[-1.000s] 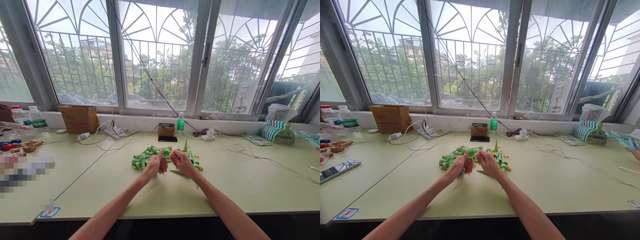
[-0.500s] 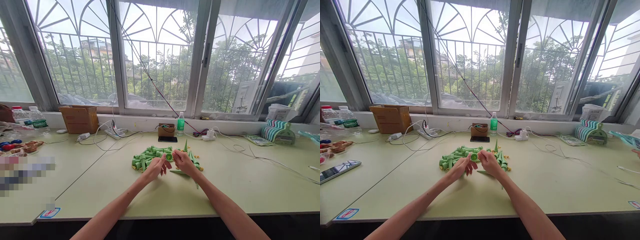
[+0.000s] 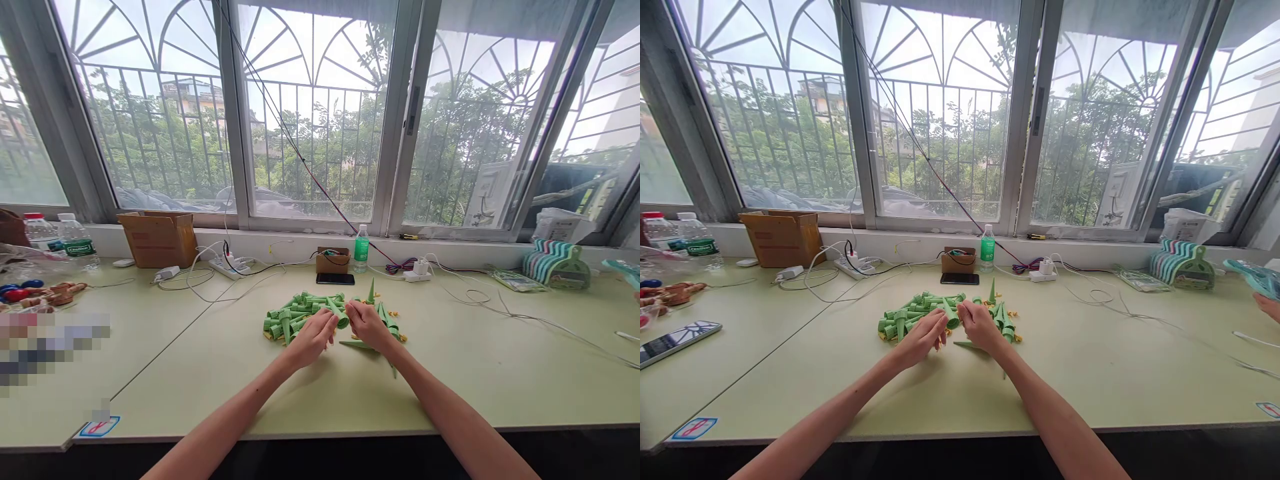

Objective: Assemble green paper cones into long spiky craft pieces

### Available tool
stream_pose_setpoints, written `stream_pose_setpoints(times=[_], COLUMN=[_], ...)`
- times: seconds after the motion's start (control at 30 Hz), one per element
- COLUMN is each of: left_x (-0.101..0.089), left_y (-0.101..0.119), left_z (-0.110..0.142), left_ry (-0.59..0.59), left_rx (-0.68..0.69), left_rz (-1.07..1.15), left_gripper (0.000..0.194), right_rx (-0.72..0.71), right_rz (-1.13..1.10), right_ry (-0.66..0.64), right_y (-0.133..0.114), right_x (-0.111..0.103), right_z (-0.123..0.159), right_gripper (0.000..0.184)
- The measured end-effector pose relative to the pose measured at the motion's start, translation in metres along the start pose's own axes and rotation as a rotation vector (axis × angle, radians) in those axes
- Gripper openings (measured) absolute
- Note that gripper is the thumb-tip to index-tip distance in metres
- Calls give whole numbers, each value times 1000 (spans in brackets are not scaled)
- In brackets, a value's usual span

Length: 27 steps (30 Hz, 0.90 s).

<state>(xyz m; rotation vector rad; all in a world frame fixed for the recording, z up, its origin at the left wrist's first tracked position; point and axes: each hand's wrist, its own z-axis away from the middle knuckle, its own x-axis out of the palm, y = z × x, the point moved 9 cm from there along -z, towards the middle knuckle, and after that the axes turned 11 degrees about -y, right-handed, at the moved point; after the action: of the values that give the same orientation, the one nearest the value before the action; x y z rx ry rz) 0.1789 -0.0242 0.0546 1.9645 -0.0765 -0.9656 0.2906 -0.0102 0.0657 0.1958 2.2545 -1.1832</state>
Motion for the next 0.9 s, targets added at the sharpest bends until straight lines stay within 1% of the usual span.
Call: stream_pose_setpoints(times=[0.13,0.27,0.4,0.63,0.73,0.9], left_x=[0,0,0,0,0,1], left_y=[6,7,7,12,9,3], left_z=[0,1,1,2,2,2], left_ry=[-4,5,11,14,18,32], left_rx=[32,17,-5,5,-10,-4], left_rz=[-52,-64,-74,-80,-91,-103], left_gripper=[43,33,28,27,26,18], right_rx=[1,-18,-27,-22,-13,-14], right_rz=[35,77,104,124,126,142], right_ry=[10,24,23,17,8,-10], right_y=[-1,-2,-2,-1,0,1], right_x=[-1,-1,-1,-1,0,2], right_z=[0,0,-1,-1,-2,-2], right_gripper=[40,40,40,39,39,41])
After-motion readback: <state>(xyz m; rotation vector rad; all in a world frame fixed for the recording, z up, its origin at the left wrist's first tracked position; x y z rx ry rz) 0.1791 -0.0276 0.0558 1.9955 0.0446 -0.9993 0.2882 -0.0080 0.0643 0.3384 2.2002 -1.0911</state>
